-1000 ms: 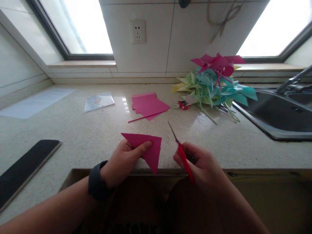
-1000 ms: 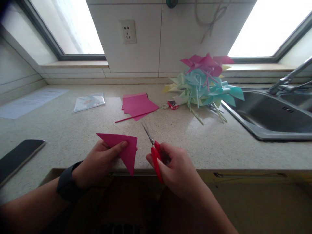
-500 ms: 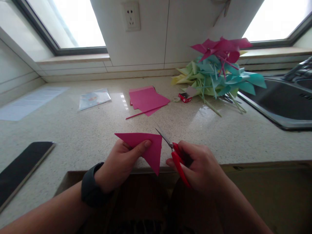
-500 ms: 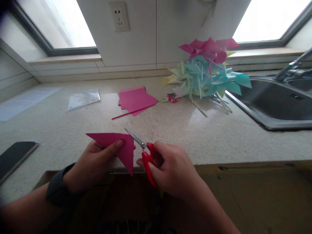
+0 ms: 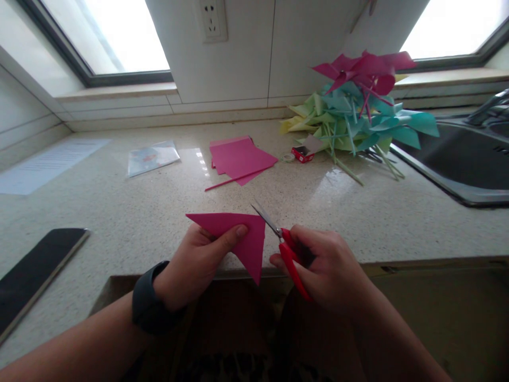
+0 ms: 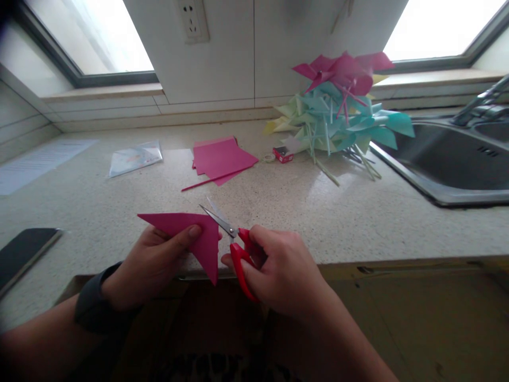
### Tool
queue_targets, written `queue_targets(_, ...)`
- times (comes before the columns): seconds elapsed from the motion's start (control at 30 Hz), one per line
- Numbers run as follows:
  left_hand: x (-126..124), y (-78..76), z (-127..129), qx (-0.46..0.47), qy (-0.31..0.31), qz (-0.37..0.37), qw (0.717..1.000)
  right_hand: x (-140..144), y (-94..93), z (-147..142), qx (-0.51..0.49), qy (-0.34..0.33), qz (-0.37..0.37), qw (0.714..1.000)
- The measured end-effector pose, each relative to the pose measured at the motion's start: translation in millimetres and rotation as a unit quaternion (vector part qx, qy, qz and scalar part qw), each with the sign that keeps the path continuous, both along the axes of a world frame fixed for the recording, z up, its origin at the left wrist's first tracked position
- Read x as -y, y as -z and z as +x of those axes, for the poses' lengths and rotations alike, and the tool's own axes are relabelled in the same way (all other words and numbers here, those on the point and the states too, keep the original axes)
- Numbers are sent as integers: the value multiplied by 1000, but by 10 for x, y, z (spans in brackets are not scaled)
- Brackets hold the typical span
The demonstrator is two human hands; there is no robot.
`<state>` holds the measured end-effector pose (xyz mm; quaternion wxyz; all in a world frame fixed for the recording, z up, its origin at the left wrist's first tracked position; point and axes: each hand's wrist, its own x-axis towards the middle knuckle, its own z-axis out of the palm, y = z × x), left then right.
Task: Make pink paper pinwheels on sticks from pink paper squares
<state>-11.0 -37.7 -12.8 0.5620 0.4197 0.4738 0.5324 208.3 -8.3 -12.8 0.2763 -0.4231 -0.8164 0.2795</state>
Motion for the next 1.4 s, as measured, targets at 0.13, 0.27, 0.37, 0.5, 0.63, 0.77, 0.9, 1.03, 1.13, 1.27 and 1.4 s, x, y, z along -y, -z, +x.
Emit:
queue_targets(0.13,-12,3,3,-2,1,2,1000,-3,0,-1,9,2,-1,1000)
queue_targets(0.27,-6,13,-2,-1,2,2,1000,-4,-2,-7,14,1,4,1000)
queue_targets(0.37,5,11,-7,5,4,-1,1000,-2,1,-2,16,3,2,1000)
queue_targets(0.5,2,0,-5,4,12,0,1000,3,6,14,13,-1,-7,1000)
queue_targets(0.63,-8,2,0,6,3,3,1000,-2,13,14,10,-3,-8,1000)
queue_targets(0.77,-10,12,-1,12,1,-1,1000,-20,23,13,15,-9,-2,1000)
queue_targets(0.9,-4,28,-8,13,-4,-5,1000,-28,20,31,-13,-9,-37,999)
queue_targets(1.03,0,37,-14,9,-2,-6,1000,-27,3,54,-69,4,-78,995)
queue_targets(1.13,-4,24,-11,7,-3,-8,1000,-43,-16,61,-100,29,-111,988)
queue_targets(1.27,-14,20,-21,3,5,-10,1000,-113,-62,95,-98,91,-153,979)
queue_targets(1.4,-25,34,-51,-10,12,1,1000,-246,-131,239,-5,158,-48,986)
